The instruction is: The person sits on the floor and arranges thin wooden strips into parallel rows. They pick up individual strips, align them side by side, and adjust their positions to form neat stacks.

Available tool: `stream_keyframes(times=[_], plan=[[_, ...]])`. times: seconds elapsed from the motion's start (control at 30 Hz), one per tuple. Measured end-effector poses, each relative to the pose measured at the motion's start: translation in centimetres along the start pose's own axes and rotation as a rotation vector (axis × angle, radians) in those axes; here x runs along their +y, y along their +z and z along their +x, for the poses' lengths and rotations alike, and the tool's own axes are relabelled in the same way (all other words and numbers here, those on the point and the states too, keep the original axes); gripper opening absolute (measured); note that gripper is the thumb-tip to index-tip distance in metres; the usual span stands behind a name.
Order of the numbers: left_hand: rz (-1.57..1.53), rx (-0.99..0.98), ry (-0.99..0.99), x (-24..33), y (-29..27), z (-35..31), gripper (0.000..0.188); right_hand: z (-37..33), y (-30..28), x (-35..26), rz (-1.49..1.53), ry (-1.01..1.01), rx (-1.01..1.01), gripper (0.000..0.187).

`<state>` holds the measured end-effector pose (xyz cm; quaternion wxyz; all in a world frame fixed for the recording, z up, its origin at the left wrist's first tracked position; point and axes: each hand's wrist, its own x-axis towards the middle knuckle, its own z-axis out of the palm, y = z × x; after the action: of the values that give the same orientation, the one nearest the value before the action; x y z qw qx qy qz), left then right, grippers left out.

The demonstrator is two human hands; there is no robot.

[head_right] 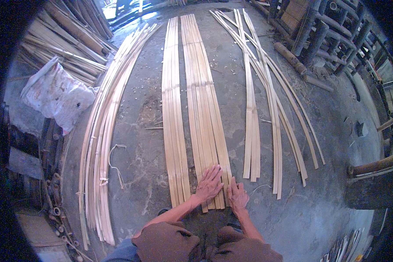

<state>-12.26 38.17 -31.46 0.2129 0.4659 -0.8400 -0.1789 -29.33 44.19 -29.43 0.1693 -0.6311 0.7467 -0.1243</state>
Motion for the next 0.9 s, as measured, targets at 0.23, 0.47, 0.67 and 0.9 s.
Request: stream_keyframes(times=[0.23, 0.47, 0.67, 0.9], plan=[[-0.235, 0.136, -0.148, -1.7, 0.3, -0.3, 0.052, -0.1, 0.6, 0.2, 0.017, -0.032, 0.024, 0.047], [-0.118, 0.476, -0.472, -5.1, -5.2, -2.4, 0.045, -0.5, 2.5, -0.8, 0.378, -0.253, 0.101, 0.039], [0.042, 0.373, -0.612, -6.9, -7.2, -4.6, 0.040, -3.1, 5.1, -9.1, 0.555, -0.391, -0.334, 0.031], [0.203, 0.280, -0.646, -5.6, -7.3, -4.5, 0.045, -2.8, 4.8, -11.7, 0.626, -0.171, -0.437, 0.033]])
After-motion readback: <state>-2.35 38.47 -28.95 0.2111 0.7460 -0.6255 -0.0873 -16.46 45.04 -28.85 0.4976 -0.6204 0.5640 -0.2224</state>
